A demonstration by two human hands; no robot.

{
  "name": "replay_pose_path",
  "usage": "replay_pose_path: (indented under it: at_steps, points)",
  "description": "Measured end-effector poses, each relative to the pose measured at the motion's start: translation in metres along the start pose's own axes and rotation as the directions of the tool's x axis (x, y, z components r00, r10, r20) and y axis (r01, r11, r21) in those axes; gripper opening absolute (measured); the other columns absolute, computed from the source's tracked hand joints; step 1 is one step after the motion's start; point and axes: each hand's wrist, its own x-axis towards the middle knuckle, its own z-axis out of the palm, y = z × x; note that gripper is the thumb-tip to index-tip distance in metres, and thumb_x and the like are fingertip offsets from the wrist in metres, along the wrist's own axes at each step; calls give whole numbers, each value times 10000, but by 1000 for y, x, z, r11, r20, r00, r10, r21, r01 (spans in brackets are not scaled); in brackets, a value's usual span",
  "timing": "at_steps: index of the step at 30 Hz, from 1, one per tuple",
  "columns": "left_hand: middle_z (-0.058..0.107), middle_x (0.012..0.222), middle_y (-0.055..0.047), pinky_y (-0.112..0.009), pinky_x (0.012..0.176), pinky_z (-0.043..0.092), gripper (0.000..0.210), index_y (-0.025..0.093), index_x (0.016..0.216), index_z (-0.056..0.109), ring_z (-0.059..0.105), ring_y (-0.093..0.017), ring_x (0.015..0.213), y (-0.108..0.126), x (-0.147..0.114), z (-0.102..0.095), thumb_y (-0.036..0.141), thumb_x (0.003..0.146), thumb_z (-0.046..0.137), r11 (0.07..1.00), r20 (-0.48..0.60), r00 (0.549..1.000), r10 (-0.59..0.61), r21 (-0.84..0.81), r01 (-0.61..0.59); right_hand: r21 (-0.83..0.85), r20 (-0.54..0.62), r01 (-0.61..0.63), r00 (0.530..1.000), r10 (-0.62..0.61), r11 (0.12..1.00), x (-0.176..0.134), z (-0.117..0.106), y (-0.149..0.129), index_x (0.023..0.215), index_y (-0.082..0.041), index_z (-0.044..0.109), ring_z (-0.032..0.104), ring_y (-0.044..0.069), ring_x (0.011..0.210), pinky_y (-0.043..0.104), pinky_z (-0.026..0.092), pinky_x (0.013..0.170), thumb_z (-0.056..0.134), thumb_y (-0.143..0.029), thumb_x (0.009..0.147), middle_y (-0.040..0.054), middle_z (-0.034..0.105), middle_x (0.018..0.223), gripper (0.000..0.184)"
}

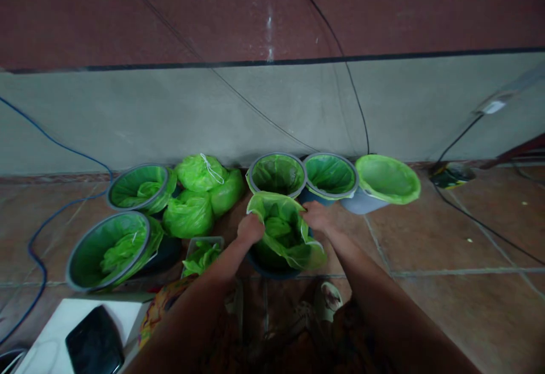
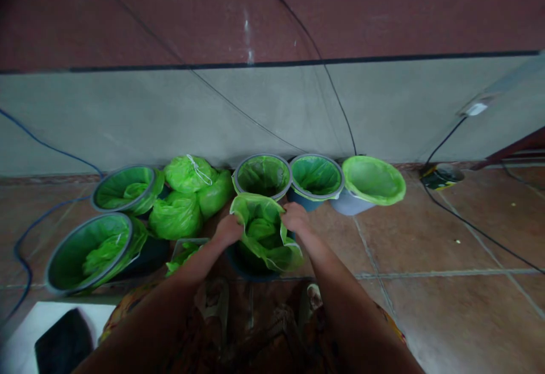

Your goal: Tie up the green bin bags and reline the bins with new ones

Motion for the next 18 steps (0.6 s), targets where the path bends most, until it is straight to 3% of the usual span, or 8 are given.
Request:
replay_pose_path:
  at_steps: [4,7,11,14,16,18]
  points:
    - [725,1022,-133,-322,809,506,262,167,958,719,669,-270,984,-13,5,-30,255,839,503,994,-110,994,-3,107,15,319,77,27,996,-54,947,-15,-20,7,675,-165,632,572,126,590,214,377,521,549,-235,773,9,628,625,145]
    - [730,994,-127,-316,772,502,276,175,925,724,676,-268,952,-17,1,-44,233,840,467,992,-171,985,2,125,19,650,156,13,976,-150,760,-28,-32,15,651,-174,574,507,98,504,209,389,495,604,-311,742,-22,574,559,167]
    - [736,950,-102,-282,751,494,292,185,908,711,678,-243,934,-13,-5,-57,192,847,425,991,-292,956,-26,118,63,810,201,6,937,-287,587,-42,-48,30,717,-155,621,545,104,540,220,444,534,698,-411,684,-1,637,627,270]
    - [733,967,-100,-279,762,493,334,173,990,688,680,-228,910,-9,-7,-63,194,878,374,996,-396,918,5,83,30,808,260,6,894,-365,589,-47,-56,43,815,-138,670,596,122,599,240,484,577,712,-456,684,29,689,722,347]
    - [729,988,-104,-287,782,494,358,172,1055,666,682,-225,913,-9,-6,-63,204,898,346,997,-438,899,20,74,14,751,309,9,879,-363,660,-49,-55,51,816,-136,683,603,129,598,241,489,559,700,-467,693,38,695,731,353]
    - [725,1010,-118,-304,802,497,357,166,1085,651,682,-240,946,-11,-3,-58,235,912,347,996,-408,913,16,89,22,647,367,-1,877,-310,763,-49,-50,56,807,-141,689,602,132,575,234,483,515,693,-431,699,36,687,708,309]
